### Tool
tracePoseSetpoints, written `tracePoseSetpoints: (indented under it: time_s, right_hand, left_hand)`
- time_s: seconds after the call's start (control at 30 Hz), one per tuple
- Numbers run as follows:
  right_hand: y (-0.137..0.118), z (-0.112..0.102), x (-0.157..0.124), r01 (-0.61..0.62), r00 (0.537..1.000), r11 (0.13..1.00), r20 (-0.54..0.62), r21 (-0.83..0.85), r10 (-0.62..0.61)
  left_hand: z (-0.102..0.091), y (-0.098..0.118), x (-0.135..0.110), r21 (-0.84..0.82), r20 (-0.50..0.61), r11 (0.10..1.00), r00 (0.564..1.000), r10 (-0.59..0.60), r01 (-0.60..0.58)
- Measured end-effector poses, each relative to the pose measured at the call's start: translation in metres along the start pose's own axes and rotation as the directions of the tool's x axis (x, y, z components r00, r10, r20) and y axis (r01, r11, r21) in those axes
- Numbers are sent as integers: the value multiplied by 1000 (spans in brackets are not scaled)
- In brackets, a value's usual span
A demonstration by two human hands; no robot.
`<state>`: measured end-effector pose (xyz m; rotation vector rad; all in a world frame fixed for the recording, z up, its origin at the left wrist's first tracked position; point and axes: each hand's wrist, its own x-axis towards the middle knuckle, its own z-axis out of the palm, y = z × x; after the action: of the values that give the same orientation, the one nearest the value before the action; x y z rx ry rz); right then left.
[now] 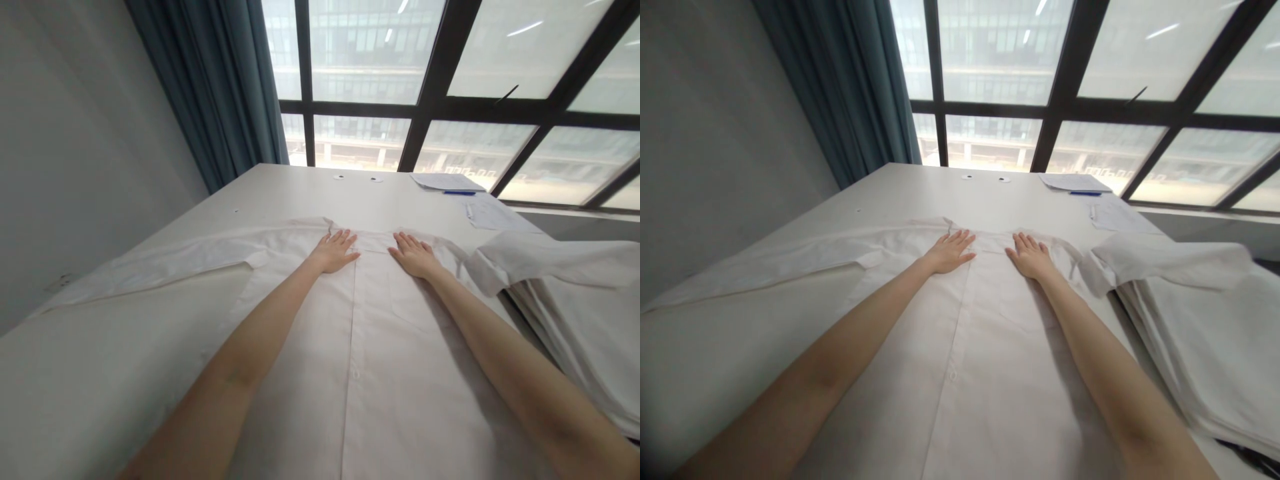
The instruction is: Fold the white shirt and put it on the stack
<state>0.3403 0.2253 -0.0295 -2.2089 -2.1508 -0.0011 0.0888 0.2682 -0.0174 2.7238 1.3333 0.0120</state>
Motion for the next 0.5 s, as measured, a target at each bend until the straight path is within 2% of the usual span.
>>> tracePoseSetpoints:
  time_s: [0.17, 0.33, 0.5]
  right_hand:
    - [6, -3, -29, -49, 996, 998, -76, -35, 46]
    - [-3, 1, -55, 33, 999, 998, -28, -44, -34]
    - [-6, 2, -58, 36, 999, 998, -7, -54, -36]
  left_hand:
    - [2, -1, 2, -3, -5, 1000, 1000, -3, 3]
    - [3, -3, 4, -6, -32, 1000, 999, -4, 4]
    - [1, 4, -3, 19, -148, 998, 988, -51, 54]
